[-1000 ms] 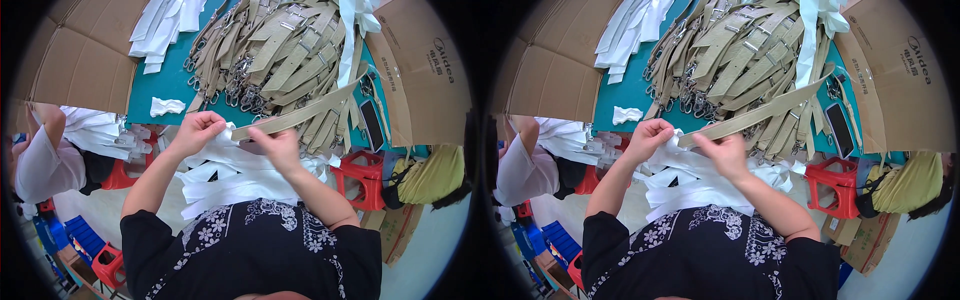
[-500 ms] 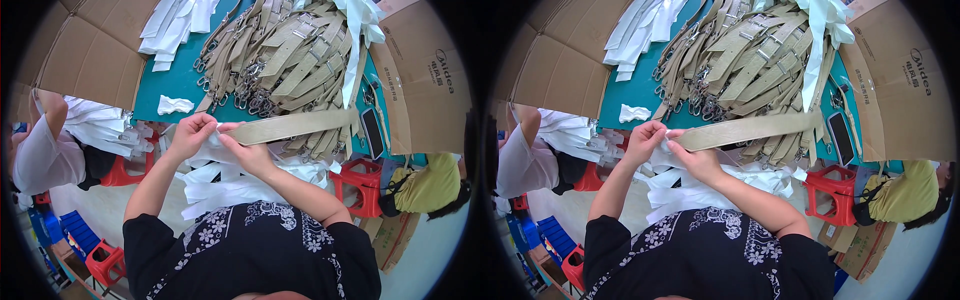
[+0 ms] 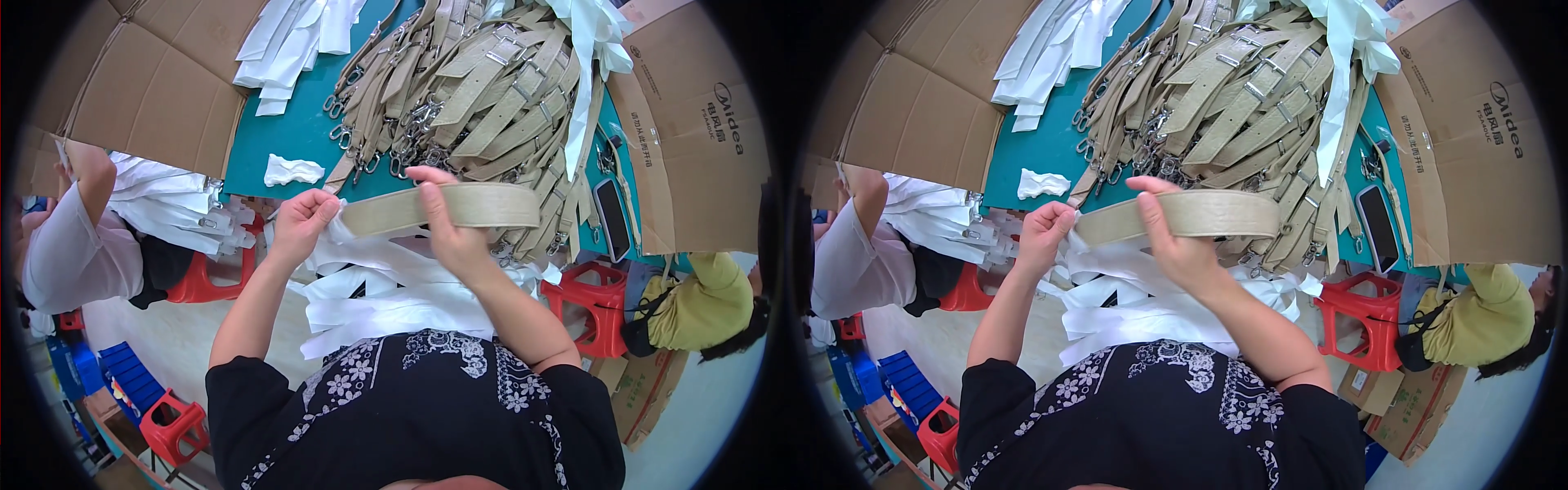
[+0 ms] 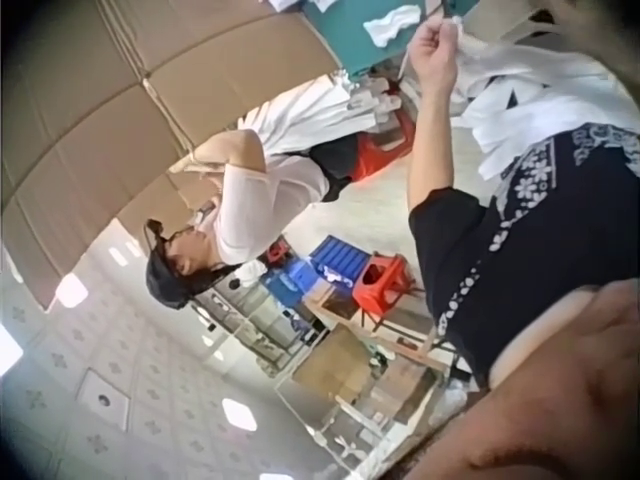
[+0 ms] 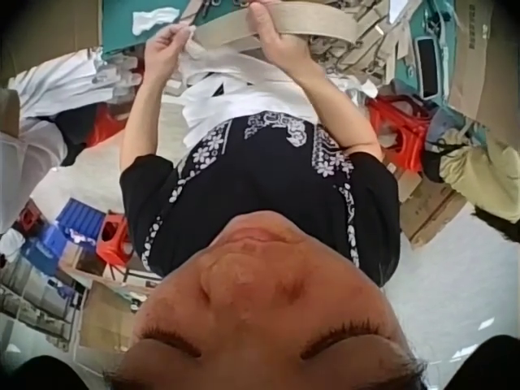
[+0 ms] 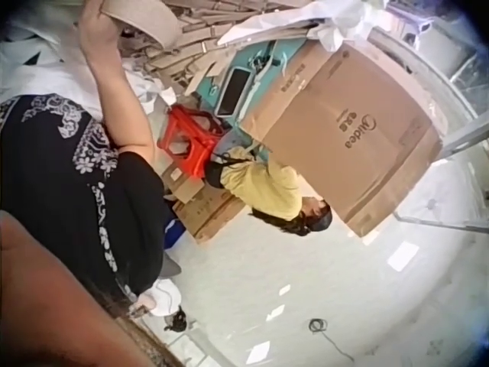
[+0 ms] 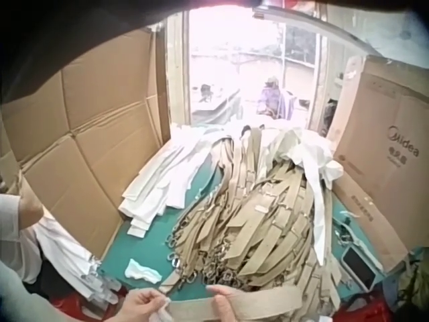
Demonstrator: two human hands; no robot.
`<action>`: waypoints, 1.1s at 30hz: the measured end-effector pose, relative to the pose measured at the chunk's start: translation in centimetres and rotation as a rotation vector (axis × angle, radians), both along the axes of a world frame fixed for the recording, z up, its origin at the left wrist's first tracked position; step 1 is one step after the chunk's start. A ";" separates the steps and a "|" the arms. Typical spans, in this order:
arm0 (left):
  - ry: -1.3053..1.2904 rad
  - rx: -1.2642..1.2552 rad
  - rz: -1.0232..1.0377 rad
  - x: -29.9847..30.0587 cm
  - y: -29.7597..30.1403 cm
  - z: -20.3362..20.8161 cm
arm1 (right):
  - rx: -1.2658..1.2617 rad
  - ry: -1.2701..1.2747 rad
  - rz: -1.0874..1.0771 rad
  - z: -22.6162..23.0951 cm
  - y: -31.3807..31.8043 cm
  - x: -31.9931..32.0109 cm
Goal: Packaging beige fabric belts with metal buckles onto white paper strips in a factory setting.
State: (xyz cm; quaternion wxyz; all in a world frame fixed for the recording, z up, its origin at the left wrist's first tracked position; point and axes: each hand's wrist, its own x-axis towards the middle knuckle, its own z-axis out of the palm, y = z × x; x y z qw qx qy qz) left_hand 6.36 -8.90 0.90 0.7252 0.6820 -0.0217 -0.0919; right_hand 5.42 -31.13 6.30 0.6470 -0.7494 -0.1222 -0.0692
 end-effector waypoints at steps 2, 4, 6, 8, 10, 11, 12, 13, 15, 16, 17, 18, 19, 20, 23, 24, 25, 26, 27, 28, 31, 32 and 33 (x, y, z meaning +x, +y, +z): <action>0.011 0.041 -0.048 -0.1 0.5 -0.2 | -0.083 0.021 0.015 1.0 -0.9 0.2; 0.043 0.029 -0.061 -0.2 -0.1 0.6 | -0.094 0.003 0.040 1.3 -1.2 0.2; 0.070 0.018 -0.080 0.1 -0.6 0.9 | -0.243 -0.044 0.059 0.5 -0.3 0.1; 0.121 0.042 -0.051 0.5 -0.6 0.7 | -0.380 -0.128 0.059 -0.7 0.1 0.2; 0.093 0.058 -0.081 0.6 -0.5 0.3 | -0.102 0.182 0.168 -0.8 0.2 -0.1; 0.069 0.072 -0.097 0.6 -0.2 0.0 | -0.034 0.327 0.208 0.3 -0.2 -0.1; 0.073 0.075 -0.097 0.4 -0.2 -0.1 | -0.030 0.331 0.210 1.3 -0.3 -0.3; 0.036 0.099 -0.142 0.2 -0.2 -0.1 | 0.016 0.358 0.213 2.2 -0.3 -0.4; -0.004 0.123 -0.192 0.1 -0.7 0.3 | 0.062 0.381 0.211 2.3 -0.4 -0.3; -0.015 0.043 -0.203 -0.1 -0.9 0.7 | 0.021 0.267 0.202 1.6 -0.2 -0.1; -0.026 -0.036 -0.212 -0.1 -0.9 0.9 | -0.021 0.152 0.192 1.2 0.0 0.1; -0.025 -0.036 -0.213 -0.2 -0.8 0.6 | -0.020 0.152 0.192 1.3 0.0 0.1; -0.047 -0.056 -0.182 -0.2 -0.4 0.1 | 0.025 0.193 0.187 1.6 0.1 0.0; -0.067 -0.077 -0.151 -0.2 -0.2 -0.3 | 0.070 0.235 0.182 1.8 0.2 -0.2; 0.001 -0.141 -0.122 -0.2 -0.1 0.1 | 0.075 0.142 0.181 1.8 0.7 -0.2; 0.002 -0.142 -0.119 -0.1 0.1 0.3 | 0.075 0.144 0.183 1.8 1.0 -0.1; 0.002 -0.162 -0.132 0.1 0.6 0.7 | 0.007 0.079 0.195 1.8 1.3 0.0; 0.001 -0.183 -0.153 0.2 0.7 1.1 | -0.061 0.014 0.199 1.8 1.6 0.0; 0.001 -0.184 -0.156 0.3 0.6 1.5 | -0.062 0.014 0.196 1.8 2.2 0.0; -0.030 -0.194 -0.168 0.4 0.6 1.9 | -0.070 0.031 0.221 1.5 3.1 0.0; -0.012 -0.168 -0.160 0.5 0.8 1.9 | -0.082 0.064 0.274 0.1 4.7 -0.2; 0.034 -0.134 -0.138 0.8 1.1 1.6 | -0.084 -0.004 0.236 -0.8 5.1 0.1; 0.029 -0.131 -0.138 0.8 1.2 1.3 | -0.087 -0.071 0.195 -1.3 5.3 0.3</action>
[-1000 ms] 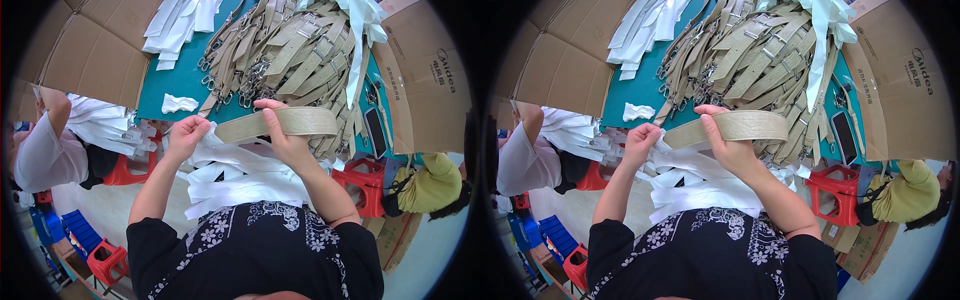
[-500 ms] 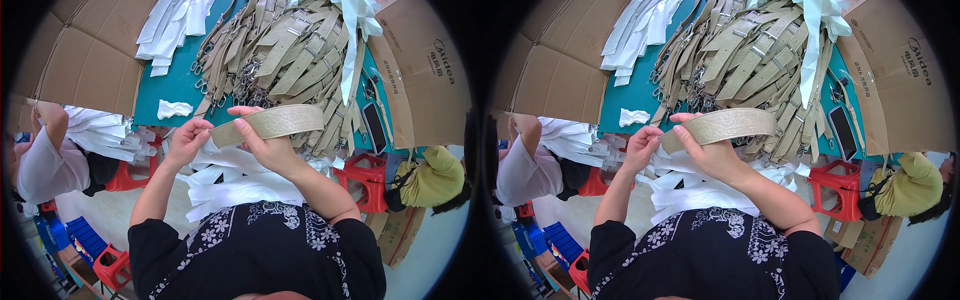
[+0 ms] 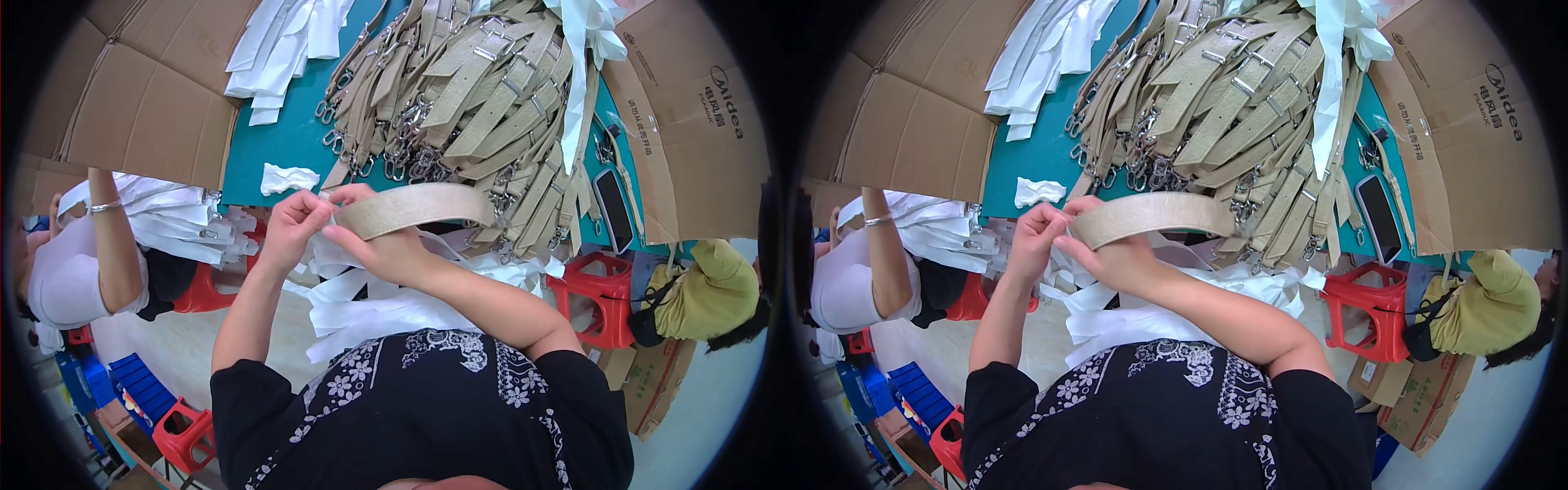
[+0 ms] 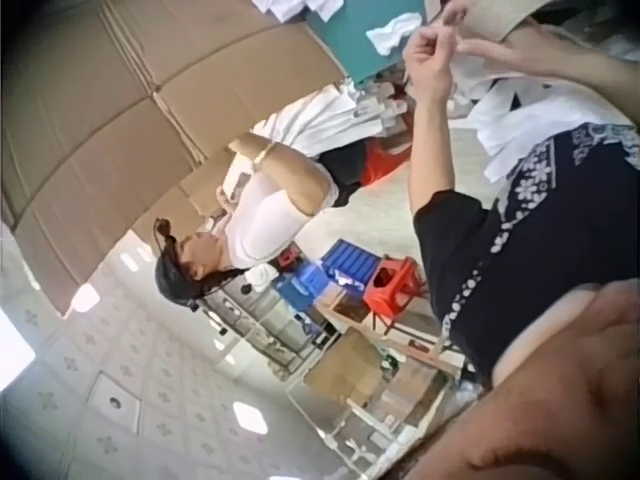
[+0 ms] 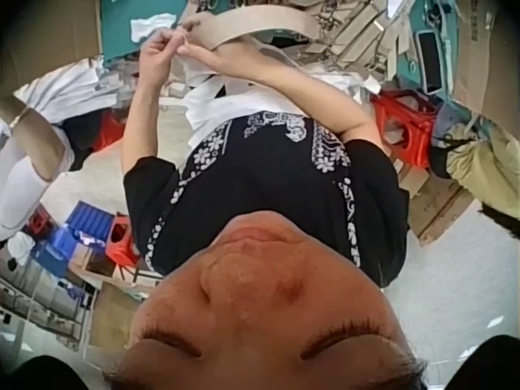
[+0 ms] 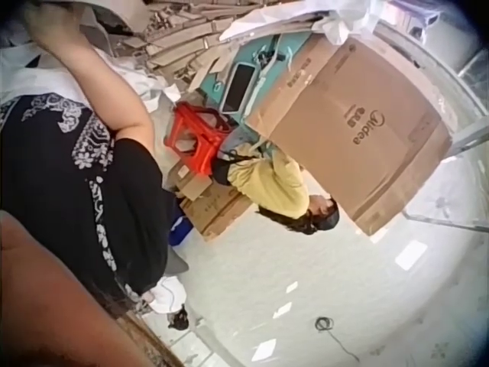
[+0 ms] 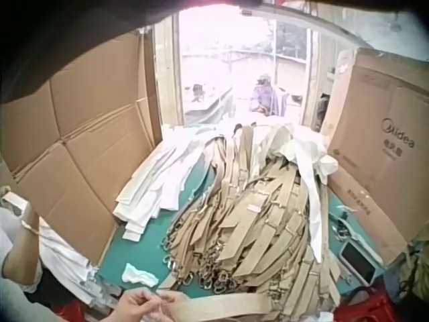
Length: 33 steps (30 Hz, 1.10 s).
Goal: Packaging beige fabric belts with metal buckles onto white paper strips in a factory setting.
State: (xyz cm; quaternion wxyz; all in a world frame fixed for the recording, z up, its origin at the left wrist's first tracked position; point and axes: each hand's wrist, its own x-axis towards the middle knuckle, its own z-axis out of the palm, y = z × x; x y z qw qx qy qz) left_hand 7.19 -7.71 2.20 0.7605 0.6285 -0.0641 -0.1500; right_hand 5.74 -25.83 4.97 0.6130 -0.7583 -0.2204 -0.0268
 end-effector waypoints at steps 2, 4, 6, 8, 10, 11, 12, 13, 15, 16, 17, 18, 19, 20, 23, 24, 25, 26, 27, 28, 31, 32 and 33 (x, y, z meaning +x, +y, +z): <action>0.013 0.038 0.035 -0.4 0.3 -0.8 | 0.163 0.075 0.003 -0.2 -2.1 0.0; 0.056 0.046 0.072 -0.7 0.7 -1.4 | 0.453 0.407 -0.079 1.8 -4.4 -0.9; 0.043 0.049 0.015 -0.7 0.1 -1.0 | 0.625 0.475 -0.193 3.9 -5.7 -1.4; 0.063 0.034 -0.005 -0.7 -0.4 -0.5 | 0.529 0.421 -0.285 4.8 -6.2 -1.4; 0.082 0.018 -0.024 -0.7 -0.6 0.0 | 0.412 0.317 -0.246 5.7 -5.7 -1.4; 0.058 0.000 -0.029 -0.7 -0.6 0.2 | 0.300 0.214 -0.207 5.9 -5.2 -1.4; 0.032 -0.017 -0.039 -0.7 -0.8 0.5 | 0.151 0.078 -0.214 4.7 -4.8 -1.2; 0.031 -0.016 -0.042 -0.7 -1.0 0.7 | 0.112 0.011 -0.184 3.7 -4.1 -1.2; -0.026 0.004 -0.027 -0.4 -1.4 1.0 | 0.042 -0.094 -0.139 0.6 -2.0 -1.1; -0.027 0.008 -0.028 -0.4 -1.3 0.8 | 0.014 -0.131 -0.117 -0.8 -1.2 -1.1; -0.010 0.034 -0.012 -0.4 -0.7 0.2 | -0.171 -0.062 -0.058 -0.2 -1.0 -1.0; 0.006 0.060 0.004 -0.3 -0.4 -0.3 | -0.170 -0.064 -0.054 0.3 -1.1 -0.9; 0.005 0.061 0.007 -0.3 -0.3 -0.4 | -0.046 0.040 -0.097 0.8 -1.4 -0.8; 0.002 0.067 0.033 -0.7 -0.3 -0.6 | 0.077 0.150 -0.137 1.2 -1.9 -1.0; 0.008 0.077 0.066 -1.1 -0.1 -0.6 | 0.150 0.285 -0.166 1.9 -3.0 -0.4; 0.009 0.061 0.060 -1.1 -0.3 -0.3 | 0.117 0.238 -0.182 1.6 -2.8 -0.5; 0.009 0.045 0.054 -1.1 -0.4 -0.3 | 0.098 0.244 -0.177 1.7 -2.3 -0.7; 0.010 0.045 0.052 -1.1 -0.6 -0.3 | 0.081 0.248 -0.172 1.9 -1.8 -0.9; -0.061 0.022 0.055 -1.0 -0.8 -0.4 | -0.012 0.233 -0.151 1.0 -1.4 -0.9; -0.133 -0.002 0.057 -1.0 -0.9 -0.5 | -0.011 0.235 -0.153 0.3 -1.0 -1.0; -0.220 -0.078 0.171 -1.1 -0.7 -1.4 | 0.015 0.208 -0.192 -0.7 -0.4 -0.9; -0.218 -0.075 0.174 -1.2 -0.2 -1.7 | -0.006 0.151 -0.179 -0.5 -0.5 -0.6; -0.214 -0.020 0.126 -1.3 0.4 -1.9 | -0.027 0.093 -0.166 -0.2 -0.5 -0.5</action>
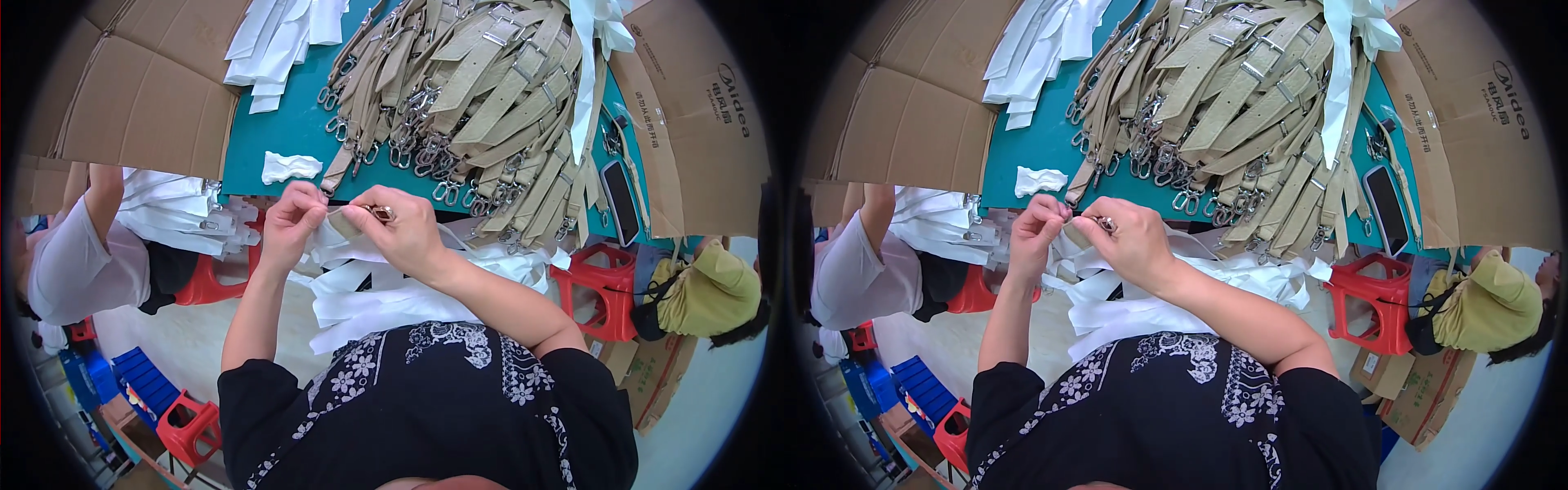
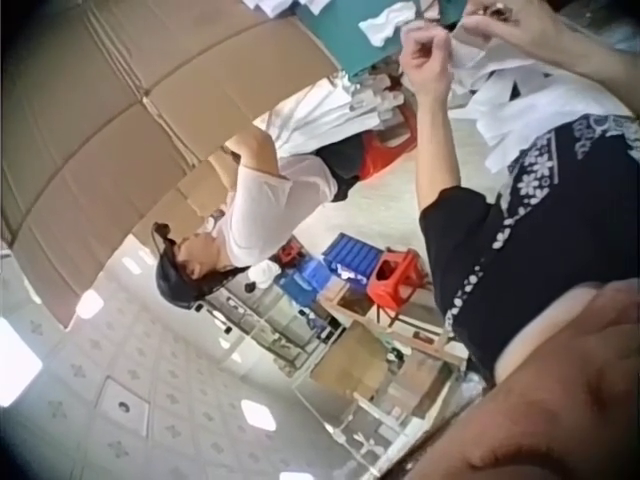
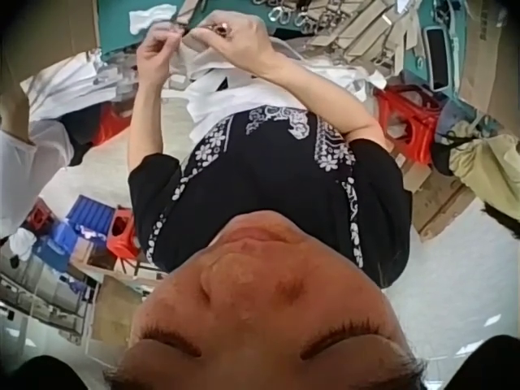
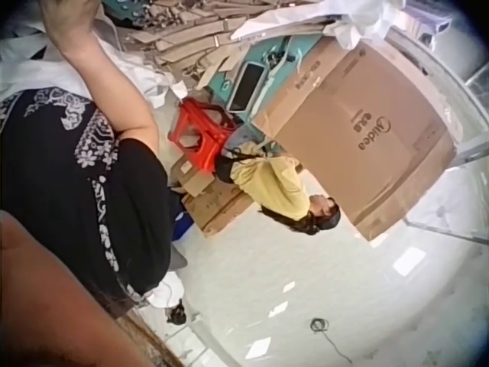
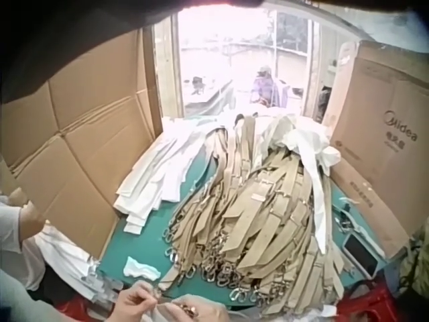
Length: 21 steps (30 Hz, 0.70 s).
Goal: Packaging beige fabric belts with metal buckles onto white paper strips in a factory setting.
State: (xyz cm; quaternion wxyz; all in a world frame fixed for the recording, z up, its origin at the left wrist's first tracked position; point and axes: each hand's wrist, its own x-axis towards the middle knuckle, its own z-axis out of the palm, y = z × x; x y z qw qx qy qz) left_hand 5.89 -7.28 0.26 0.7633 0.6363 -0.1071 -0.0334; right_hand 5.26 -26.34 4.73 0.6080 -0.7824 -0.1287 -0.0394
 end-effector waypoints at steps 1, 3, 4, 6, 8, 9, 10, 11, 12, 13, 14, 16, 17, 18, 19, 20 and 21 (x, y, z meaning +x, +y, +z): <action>0.007 0.059 -0.042 -0.1 0.4 -0.1 | 0.002 0.002 0.002 0.7 -0.1 0.0; 0.024 0.083 -0.048 0.1 0.4 0.0 | -0.018 -0.112 0.007 2.1 -0.2 -0.1; 0.042 0.106 -0.058 0.2 0.3 0.1 | -0.019 -0.112 0.010 2.2 0.0 -0.2; 0.060 0.017 -0.077 0.2 -0.4 0.2 | -0.108 -0.259 0.023 2.2 0.2 -0.5; 0.076 -0.071 -0.100 0.2 -0.9 0.1 | -0.128 -0.292 0.016 1.3 0.6 -0.6; 0.078 -0.075 -0.095 0.2 -1.0 -0.2 | -0.140 -0.302 0.010 0.7 0.7 -0.5; 0.081 -0.079 -0.090 0.2 -1.0 -0.5 | -0.152 -0.312 0.004 0.5 0.7 -0.5; 0.081 -0.078 -0.089 0.2 -0.7 -1.2 | -0.150 -0.311 0.004 0.6 0.6 -0.4; 0.011 -0.043 -0.124 0.1 -0.2 -1.9 | -0.061 -0.037 0.017 0.9 0.0 -0.2; -0.060 -0.009 -0.159 0.1 0.2 -2.2 | 0.029 0.238 0.031 1.0 -0.4 0.0; -0.057 -0.011 -0.161 -0.2 -0.5 -1.5 | 0.141 0.382 0.050 -0.4 -1.0 0.4; -0.305 0.384 -0.079 -1.1 -2.2 1.1 | 0.161 0.444 0.047 0.0 -1.7 0.8; -0.374 0.638 -0.127 -1.4 -1.8 0.4 | 0.183 0.505 0.050 0.2 -1.9 0.8; -0.373 0.640 -0.122 -1.6 -1.9 -0.4 | 0.183 0.505 0.057 0.8 -2.1 0.8; -0.376 0.757 -0.020 -1.8 -2.4 -1.1 | 0.175 0.520 0.088 1.7 -2.3 0.8; -0.379 0.872 0.079 -1.9 -2.9 -1.5 | 0.166 0.535 0.116 2.4 -2.4 0.7; -0.378 0.872 0.083 -2.0 -3.2 -1.5 | 0.165 0.535 0.119 2.9 -2.4 0.5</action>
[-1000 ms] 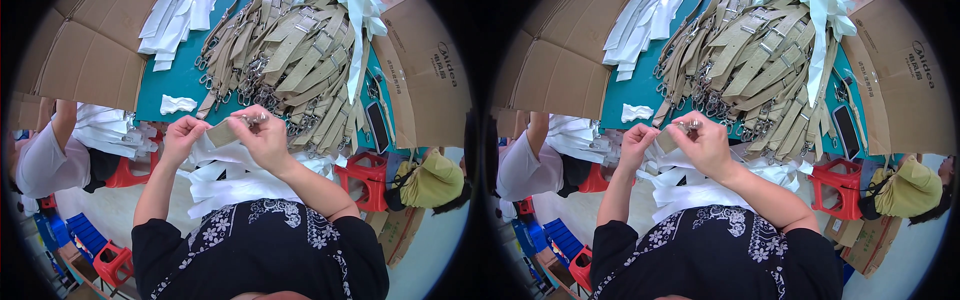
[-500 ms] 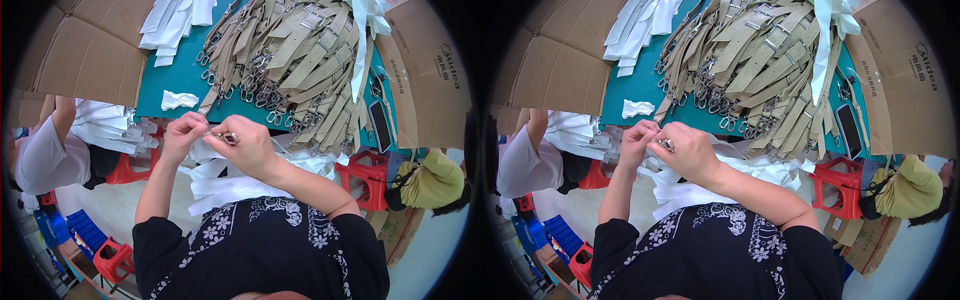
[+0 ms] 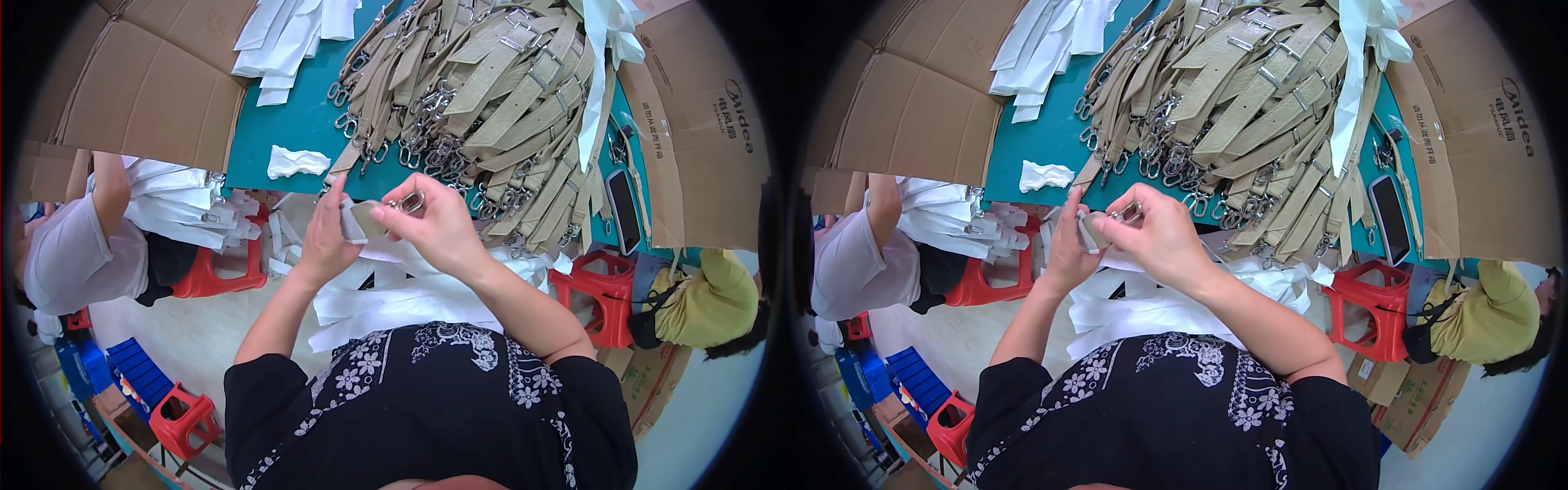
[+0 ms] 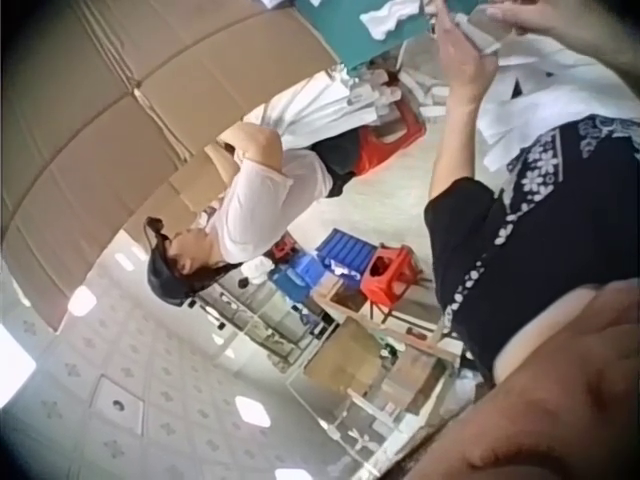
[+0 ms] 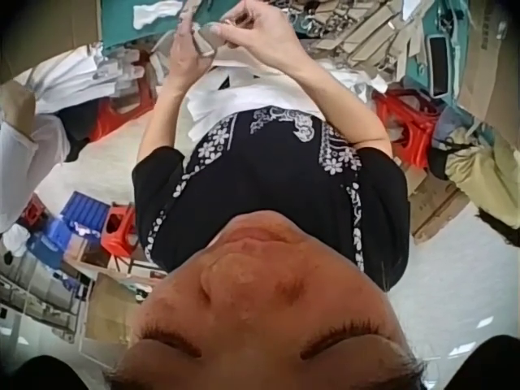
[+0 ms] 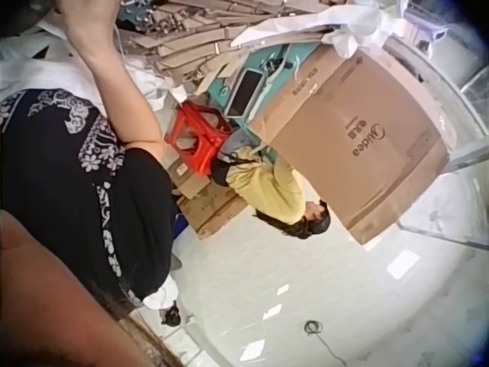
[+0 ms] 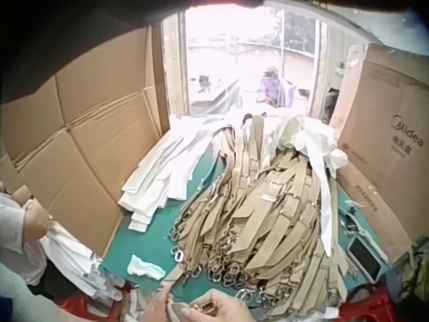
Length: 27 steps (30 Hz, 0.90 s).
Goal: Packaging beige fabric belts with metal buckles onto white paper strips in a factory setting.
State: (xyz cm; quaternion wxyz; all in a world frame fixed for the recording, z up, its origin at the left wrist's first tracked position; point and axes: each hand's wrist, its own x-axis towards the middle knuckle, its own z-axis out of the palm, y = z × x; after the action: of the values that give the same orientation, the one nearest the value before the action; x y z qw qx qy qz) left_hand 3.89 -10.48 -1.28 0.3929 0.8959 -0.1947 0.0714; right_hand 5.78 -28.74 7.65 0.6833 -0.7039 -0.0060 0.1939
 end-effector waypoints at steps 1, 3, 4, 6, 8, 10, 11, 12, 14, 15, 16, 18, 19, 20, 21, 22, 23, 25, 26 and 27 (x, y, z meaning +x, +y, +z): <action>-0.081 0.003 0.018 -0.2 -0.3 0.0 | 0.002 -0.065 0.037 0.5 0.0 -0.4; -0.162 0.007 0.036 -0.6 -0.5 -0.1 | -0.105 -0.224 0.097 2.4 0.2 -1.1; -0.138 -0.058 0.030 -0.9 -0.4 -0.5 | -0.104 -0.225 0.099 2.4 0.5 -1.1; -0.171 -0.101 0.001 -0.9 -0.1 -1.6 | -0.212 -0.387 0.100 2.0 1.1 -1.1; -0.134 -0.135 0.051 -1.6 0.1 -2.2 | -0.267 -0.430 0.096 1.9 1.4 -1.1; -0.093 -0.170 0.105 -2.0 0.1 -2.2 | -0.323 -0.468 0.096 1.7 1.7 -1.1; -0.130 -0.166 0.122 -1.9 -0.3 -1.8 | -0.343 -0.566 0.070 1.7 1.8 -1.1; -0.166 -0.162 0.138 -1.9 -0.6 -1.6 | -0.363 -0.665 0.044 1.7 1.9 -1.2; -0.188 -0.164 0.140 -1.9 -1.2 -1.7 | -0.405 -0.682 0.038 1.1 2.1 -1.2; -0.210 -0.164 0.140 -1.8 -1.5 -1.7 | -0.445 -0.700 0.030 0.6 2.2 -1.3; -0.210 -0.166 0.141 -1.6 -1.9 -1.8 | -0.447 -0.700 0.032 -0.2 2.1 -1.2; -0.253 -0.127 0.128 -1.0 -2.8 -2.1 | -0.409 -0.557 0.053 -2.2 1.8 -1.0; -0.208 -0.167 0.161 -1.1 -3.1 -2.3 | -0.410 -0.557 0.054 -2.9 1.5 -0.8; -0.202 -0.169 0.159 -1.2 -3.1 -2.4 | -0.397 -0.523 0.080 -3.6 1.2 -0.8; -0.198 -0.239 0.035 -1.4 -3.1 -2.4 | -0.382 -0.488 0.106 -4.2 0.9 -1.0; -0.194 -0.308 -0.087 -1.6 -3.1 -2.4 | -0.300 -0.378 0.074 -4.8 0.6 -1.3; -0.085 -0.338 -0.073 -1.9 -2.9 -1.0 | -0.297 -0.376 0.078 -5.1 0.2 -1.3; -0.153 -0.263 0.071 -2.9 -0.9 -1.0 | -0.270 -0.350 0.053 -5.4 -0.3 -1.6; -0.181 -0.405 0.251 -3.8 -0.9 -1.6 | -0.264 -0.344 0.058 -5.5 -0.3 -1.8; -0.176 -0.399 0.257 -4.5 -0.7 -1.8 | -0.252 -0.306 0.049 -5.5 -0.2 -2.0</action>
State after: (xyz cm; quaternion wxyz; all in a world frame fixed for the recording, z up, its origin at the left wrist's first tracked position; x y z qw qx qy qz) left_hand -0.57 -11.21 -3.11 0.5311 0.8083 -0.0945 0.2357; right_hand 3.82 -28.99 2.13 0.5759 -0.8049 -0.1025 0.1003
